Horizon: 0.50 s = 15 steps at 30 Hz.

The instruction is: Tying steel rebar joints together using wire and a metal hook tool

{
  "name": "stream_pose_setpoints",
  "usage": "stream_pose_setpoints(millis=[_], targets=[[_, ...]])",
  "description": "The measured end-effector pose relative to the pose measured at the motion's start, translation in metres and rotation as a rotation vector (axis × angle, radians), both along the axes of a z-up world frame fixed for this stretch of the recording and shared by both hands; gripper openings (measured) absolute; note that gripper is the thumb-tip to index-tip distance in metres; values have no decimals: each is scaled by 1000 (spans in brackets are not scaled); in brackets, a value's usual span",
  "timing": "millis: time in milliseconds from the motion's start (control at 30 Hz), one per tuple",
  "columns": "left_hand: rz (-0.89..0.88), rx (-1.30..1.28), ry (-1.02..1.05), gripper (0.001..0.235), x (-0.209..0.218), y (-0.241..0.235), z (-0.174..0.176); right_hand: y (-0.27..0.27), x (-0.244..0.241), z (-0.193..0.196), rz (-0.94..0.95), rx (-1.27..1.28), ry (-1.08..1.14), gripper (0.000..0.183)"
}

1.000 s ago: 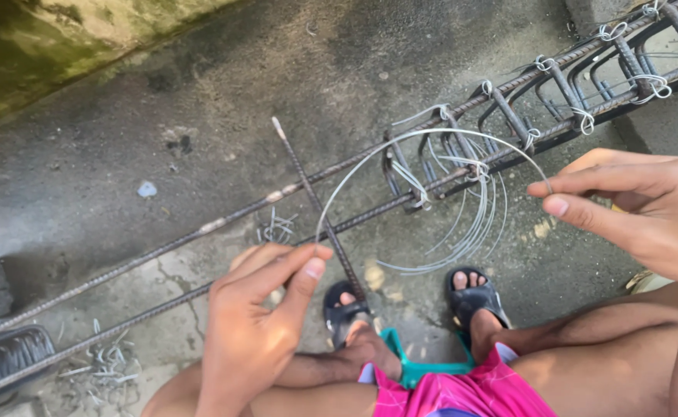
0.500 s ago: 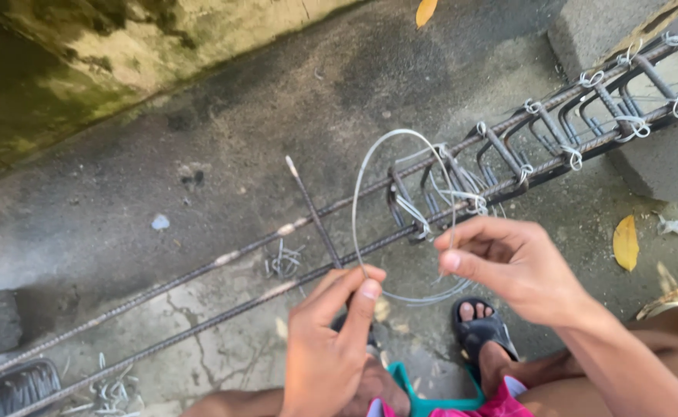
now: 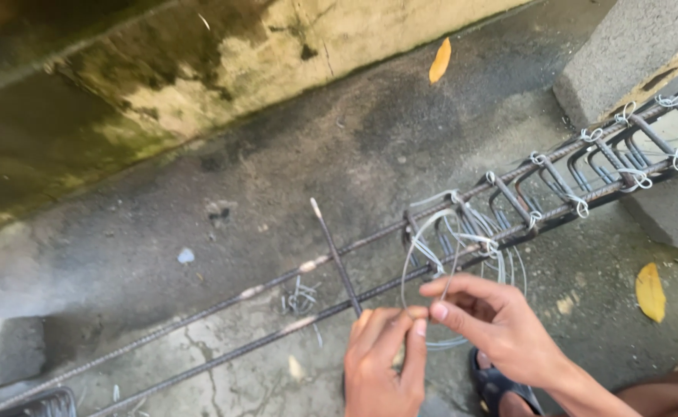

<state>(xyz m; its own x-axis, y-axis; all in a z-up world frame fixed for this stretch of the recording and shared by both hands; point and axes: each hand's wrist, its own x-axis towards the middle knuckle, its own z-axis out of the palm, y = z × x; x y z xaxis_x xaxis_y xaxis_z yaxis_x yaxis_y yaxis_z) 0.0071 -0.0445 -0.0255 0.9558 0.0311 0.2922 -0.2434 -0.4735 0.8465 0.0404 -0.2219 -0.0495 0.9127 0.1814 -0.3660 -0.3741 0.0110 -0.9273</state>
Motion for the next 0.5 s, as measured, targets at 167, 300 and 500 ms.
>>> stream_pose_setpoints(millis=[167, 300, 500], targets=[[22, 83, -24, 15, -3, -2, -10, 3, -4, -11, -21, 66, -26, 21], [-37, 79, -35, 15, -4, -1, -12, 5, -5, -13, 5, 10, -66, 14], [-93, 99, 9, 10, -5, -1, -14, 2, -3, -10, 20, -67, -70, 17]])
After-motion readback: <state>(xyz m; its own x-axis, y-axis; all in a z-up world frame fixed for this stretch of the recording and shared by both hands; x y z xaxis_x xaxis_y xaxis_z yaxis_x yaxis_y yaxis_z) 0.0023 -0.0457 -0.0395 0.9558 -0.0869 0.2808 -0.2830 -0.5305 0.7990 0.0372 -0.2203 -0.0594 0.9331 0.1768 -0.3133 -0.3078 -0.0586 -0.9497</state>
